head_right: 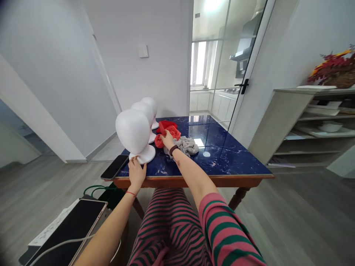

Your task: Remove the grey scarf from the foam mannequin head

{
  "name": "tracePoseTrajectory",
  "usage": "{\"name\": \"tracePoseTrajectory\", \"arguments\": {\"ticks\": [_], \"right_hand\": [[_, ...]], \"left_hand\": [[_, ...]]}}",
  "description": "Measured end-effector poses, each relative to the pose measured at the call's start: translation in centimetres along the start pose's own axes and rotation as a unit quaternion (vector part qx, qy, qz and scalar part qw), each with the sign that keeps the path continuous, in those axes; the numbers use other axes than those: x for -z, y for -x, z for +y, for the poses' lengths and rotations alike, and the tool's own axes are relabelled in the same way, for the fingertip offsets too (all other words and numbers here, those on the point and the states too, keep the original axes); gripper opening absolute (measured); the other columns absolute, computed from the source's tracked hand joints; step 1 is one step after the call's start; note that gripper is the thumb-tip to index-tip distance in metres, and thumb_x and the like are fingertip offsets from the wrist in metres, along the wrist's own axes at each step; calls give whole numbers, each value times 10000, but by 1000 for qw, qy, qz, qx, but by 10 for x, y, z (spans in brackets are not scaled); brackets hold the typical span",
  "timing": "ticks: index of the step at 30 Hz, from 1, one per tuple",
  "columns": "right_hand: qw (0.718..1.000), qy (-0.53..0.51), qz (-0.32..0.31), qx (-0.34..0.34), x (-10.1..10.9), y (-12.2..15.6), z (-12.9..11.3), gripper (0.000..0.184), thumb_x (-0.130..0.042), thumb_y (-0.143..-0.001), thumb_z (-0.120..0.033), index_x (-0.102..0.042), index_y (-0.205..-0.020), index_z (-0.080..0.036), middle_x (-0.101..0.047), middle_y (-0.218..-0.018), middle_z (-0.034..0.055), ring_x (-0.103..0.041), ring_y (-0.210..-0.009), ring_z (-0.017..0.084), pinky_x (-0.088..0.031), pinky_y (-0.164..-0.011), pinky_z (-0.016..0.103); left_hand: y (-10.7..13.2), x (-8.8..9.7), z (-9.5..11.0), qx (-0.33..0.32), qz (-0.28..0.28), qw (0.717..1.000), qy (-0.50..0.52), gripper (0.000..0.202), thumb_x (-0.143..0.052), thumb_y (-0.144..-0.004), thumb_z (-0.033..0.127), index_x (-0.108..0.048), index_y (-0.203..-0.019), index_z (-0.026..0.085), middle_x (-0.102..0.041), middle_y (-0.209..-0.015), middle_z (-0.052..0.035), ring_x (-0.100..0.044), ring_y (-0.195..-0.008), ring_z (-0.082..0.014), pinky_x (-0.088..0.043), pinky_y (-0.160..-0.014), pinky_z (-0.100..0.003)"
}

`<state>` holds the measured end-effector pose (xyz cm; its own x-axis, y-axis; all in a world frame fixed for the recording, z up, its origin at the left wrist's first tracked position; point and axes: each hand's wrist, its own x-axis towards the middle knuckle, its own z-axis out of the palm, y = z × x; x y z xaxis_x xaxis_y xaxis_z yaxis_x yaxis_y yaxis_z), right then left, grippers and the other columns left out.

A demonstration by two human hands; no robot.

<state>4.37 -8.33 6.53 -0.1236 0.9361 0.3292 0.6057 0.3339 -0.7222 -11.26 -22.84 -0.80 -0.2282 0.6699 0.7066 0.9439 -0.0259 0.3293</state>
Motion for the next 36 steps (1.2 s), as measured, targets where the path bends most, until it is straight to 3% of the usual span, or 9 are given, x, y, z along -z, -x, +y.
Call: {"name": "tracePoseTrajectory", "arguments": {"ticks": [3,6,8,11,15,18,26,30,36], "right_hand": [[999,-25,36,-16,8,-10,-4,450,-547,-749,-164,-490,-1182,-55,-620,-1078,164,-603,-984,225,-480,-862,345],[997,-30,72,-6,16,14,-3,546,-538,-741,-163,-426,-1264,-55,-508,-1261,204,-491,-1174,262,-390,-994,407],[993,-42,107,38,21,51,1,587,-528,-761,-192,-375,-1316,-75,-431,-1344,198,-431,-1236,255,-332,-1045,420],[984,-111,108,88,29,131,9,534,-542,-789,-270,-418,-1289,-129,-501,-1285,159,-557,-1081,221,-411,-976,392],[966,-256,-43,1,28,240,30,337,-496,-850,-389,-547,-1102,-172,-673,-876,68,-649,-742,167,-516,-752,322],[955,-281,-58,-72,22,285,48,343,-509,-832,-464,-606,-957,-161,-673,-760,67,-646,-679,183,-520,-679,321],[965,-244,46,-84,48,266,56,380,-516,-817,-496,-618,-947,-155,-680,-814,90,-648,-744,204,-514,-743,351],[977,-203,6,-70,55,265,59,343,-544,-799,-448,-625,-977,-166,-690,-886,93,-651,-814,214,-504,-783,356],[978,-169,-89,-87,36,302,91,322,-561,-773,-365,-641,-1015,-170,-707,-835,80,-660,-773,225,-508,-735,358]], "left_hand": [[0,-1,-4,-7,1,1000,12,484,-510,-820,241,-387,-1260,83,-444,-1216,-208,-444,-1156,-331,-418,-927,-472],[1,-1,-6,-11,-2,1000,20,477,-496,-828,241,-383,-1265,86,-442,-1231,-213,-431,-1183,-324,-413,-943,-467],[2,0,-6,-7,-2,1000,28,479,-497,-827,238,-383,-1266,83,-442,-1238,-216,-426,-1194,-325,-408,-953,-469],[4,1,-4,-3,1,999,42,474,-483,-833,235,-382,-1269,82,-443,-1251,-214,-424,-1203,-326,-410,-956,-465],[5,1,-4,-2,-2,999,43,466,-463,-843,236,-384,-1272,71,-441,-1269,-223,-421,-1213,-328,-410,-959,-462],[4,0,-6,4,-3,999,43,546,-506,-824,270,-350,-1300,54,-436,-1273,-240,-412,-1224,-336,-402,-966,-481],[4,-5,-9,5,-15,1000,16,633,-499,-827,302,-302,-1339,-13,-407,-1314,-289,-363,-1278,-348,-377,-1006,-474],[4,-4,-8,2,-14,1000,11,608,-480,-832,287,-319,-1338,-11,-412,-1315,-278,-381,-1264,-359,-388,-998,-473],[4,-4,-9,-2,-11,1000,8,596,-471,-831,261,-317,-1341,-6,-411,-1325,-285,-374,-1279,-343,-395,-996,-477]]}}
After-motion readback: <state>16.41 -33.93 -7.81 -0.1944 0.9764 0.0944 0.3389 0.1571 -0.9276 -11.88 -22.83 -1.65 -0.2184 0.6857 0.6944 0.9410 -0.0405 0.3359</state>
